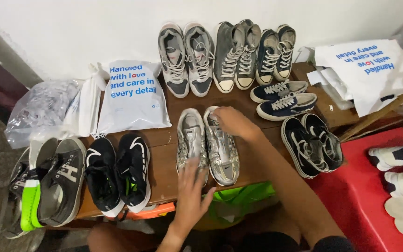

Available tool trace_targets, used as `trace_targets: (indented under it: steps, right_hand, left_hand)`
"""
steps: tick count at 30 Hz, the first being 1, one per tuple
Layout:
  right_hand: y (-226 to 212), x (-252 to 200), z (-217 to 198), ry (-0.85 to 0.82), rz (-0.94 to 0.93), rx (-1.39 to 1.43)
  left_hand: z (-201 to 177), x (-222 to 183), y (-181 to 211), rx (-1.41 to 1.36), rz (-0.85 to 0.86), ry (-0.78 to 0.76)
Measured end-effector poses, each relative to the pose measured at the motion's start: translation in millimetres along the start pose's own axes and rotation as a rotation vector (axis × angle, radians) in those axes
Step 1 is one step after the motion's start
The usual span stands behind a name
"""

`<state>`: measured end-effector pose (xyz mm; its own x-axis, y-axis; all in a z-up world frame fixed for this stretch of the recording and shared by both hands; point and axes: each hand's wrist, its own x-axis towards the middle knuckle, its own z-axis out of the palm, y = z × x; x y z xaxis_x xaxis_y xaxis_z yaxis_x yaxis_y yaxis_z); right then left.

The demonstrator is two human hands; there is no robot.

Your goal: Cleaning sneakers with a spray bottle and placing them into individual plastic bags for storage or shipping.

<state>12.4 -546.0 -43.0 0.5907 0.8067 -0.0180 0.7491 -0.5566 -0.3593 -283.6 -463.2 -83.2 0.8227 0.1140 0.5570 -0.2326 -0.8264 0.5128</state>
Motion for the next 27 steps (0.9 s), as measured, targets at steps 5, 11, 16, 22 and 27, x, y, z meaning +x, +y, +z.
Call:
trace_targets:
  steps: [5,11,16,22,27]
  right_hand:
    - [5.9,1.5,21.2,-0.185,-0.007,-0.062]
    - [17.8,0.2,33.3,-0.133,-0.056,-0.018]
    - [44.5,13.4,54.8,-0.157,-0.095,-0.061]
    - [51.3,12.8,62.2,-0.104,-0.081,-0.065]
    - [42.5,-15.3,57.5,0.182,-0.203,-0.082]
  left_hand:
    - [29.6,36.8,-0.4,0.068,0.14,-0.29]
    - [51.6,32.9,-12.4,0.325,0.165,-0.363]
    - [47.5,36.2,-7.9,0.293,0.067,-0.514]
    - [46.6,37.9,-7.9,0.279,0.042,-0.533]
    - [50.5,35.9,-10.9,0.211,0.002,-0.532]
